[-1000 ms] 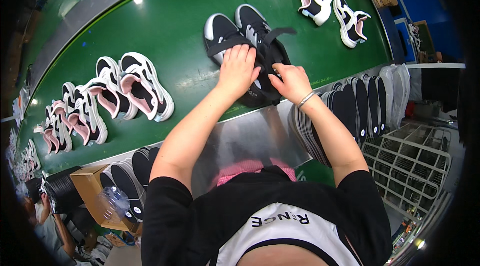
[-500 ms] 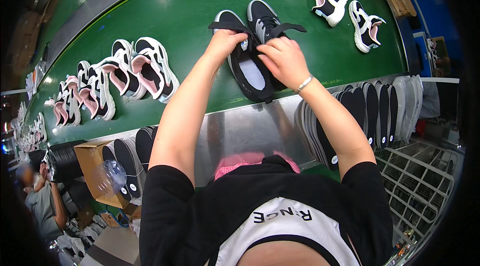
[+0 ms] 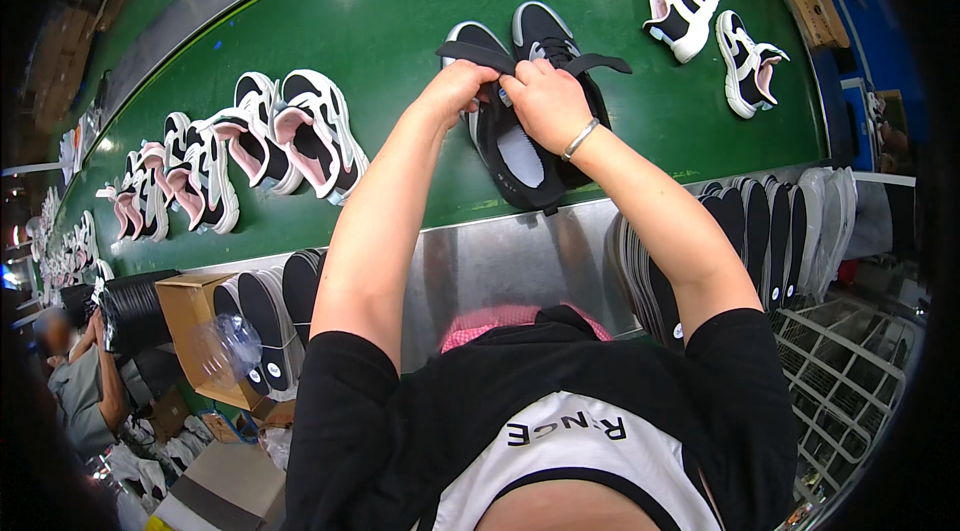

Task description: The person picks up insoles from a shelf, carries them to a conveyor belt, and places an insole into each shoe on the belt.

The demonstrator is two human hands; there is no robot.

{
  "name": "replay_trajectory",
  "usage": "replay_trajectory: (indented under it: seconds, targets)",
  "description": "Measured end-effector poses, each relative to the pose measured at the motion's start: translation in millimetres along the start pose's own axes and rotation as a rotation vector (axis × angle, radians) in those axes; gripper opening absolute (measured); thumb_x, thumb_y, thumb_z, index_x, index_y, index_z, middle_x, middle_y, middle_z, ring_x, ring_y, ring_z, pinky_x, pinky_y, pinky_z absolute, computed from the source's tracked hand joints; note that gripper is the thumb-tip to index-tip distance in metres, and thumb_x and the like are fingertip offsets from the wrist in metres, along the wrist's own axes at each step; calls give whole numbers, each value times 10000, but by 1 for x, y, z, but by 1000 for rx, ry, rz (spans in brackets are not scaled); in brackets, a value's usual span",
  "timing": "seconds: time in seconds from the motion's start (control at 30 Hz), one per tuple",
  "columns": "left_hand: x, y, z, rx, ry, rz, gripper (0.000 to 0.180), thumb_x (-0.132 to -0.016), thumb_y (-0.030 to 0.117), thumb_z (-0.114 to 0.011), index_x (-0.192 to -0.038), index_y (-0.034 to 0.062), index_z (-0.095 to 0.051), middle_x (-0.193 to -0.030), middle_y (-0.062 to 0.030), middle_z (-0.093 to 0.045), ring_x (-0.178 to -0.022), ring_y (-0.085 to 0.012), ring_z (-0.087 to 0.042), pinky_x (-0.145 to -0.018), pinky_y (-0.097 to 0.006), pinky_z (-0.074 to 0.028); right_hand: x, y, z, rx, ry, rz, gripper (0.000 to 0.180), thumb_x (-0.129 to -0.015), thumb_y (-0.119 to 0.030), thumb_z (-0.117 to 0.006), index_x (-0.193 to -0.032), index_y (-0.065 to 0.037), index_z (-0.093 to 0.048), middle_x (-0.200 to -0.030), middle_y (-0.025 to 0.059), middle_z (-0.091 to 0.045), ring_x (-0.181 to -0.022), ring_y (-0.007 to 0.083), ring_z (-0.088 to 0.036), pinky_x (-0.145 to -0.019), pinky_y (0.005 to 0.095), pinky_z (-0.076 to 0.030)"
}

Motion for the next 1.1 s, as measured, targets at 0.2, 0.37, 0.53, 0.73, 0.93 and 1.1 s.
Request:
replay_trajectory:
  seconds: [0.2,0.37,0.53,0.73,0.93,1.1]
  targets:
    - [-10,7,-13,-126,-77,-139,158,-723,187,-508,-642,69,-576,-567,5,-503,-485,-91,-418,-429,-262,-303,-6,-1,4,79,-83,98,111,-630,-82,-529,-737,-100,-554,-729,19,-529,-764,204,-521,-620,331,-444]
    - [11,7,19,-299,284,-266,227,-782,208,-486,-807,10,-594,-664,-76,-572,-559,-194,-505,-522,-325,-391,35,-21,21,-838,-68,-108,109,-707,-162,-587,-725,-70,-531,-690,81,-536,-643,246,-534,-589,343,-419]
    - [130,75,-63,-585,475,-879,252,-795,163,-515,-987,0,-514,-935,-129,-530,-895,-250,-490,-805,-334,-371,112,21,57,-1120,233,-608,96,-775,-104,-555,-752,-20,-516,-642,0,-421,-539,51,-376,-487,211,-335]
    - [183,19,-120,-182,-121,-503,211,-835,64,-468,-1027,-18,-502,-817,-72,-584,-757,-123,-540,-719,-234,-417,161,-6,79,-1181,285,-440,102,-792,-112,-535,-827,-18,-555,-700,39,-509,-661,115,-508,-589,237,-415]
    - [218,-13,-66,-72,76,-389,151,-853,78,-452,-946,-12,-529,-849,-87,-591,-749,-128,-551,-688,-234,-424,266,89,125,-680,358,-825,208,-735,-130,-573,-916,-28,-576,-865,140,-580,-773,249,-570,-700,319,-448]
    - [253,-20,-30,-94,308,-389,205,-854,130,-458,-971,-6,-556,-957,-79,-572,-788,-123,-555,-655,-209,-398,439,195,98,-30,-11,-1195,317,-692,-223,-621,-947,-45,-560,-921,157,-555,-871,295,-538,-754,358,-439]
Point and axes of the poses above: each hand's wrist, its own x-axis away from the middle knuckle, its own z-axis out of the back of the hand, y = z × x, the point moved 9 cm from there along -x, towards the middle knuckle
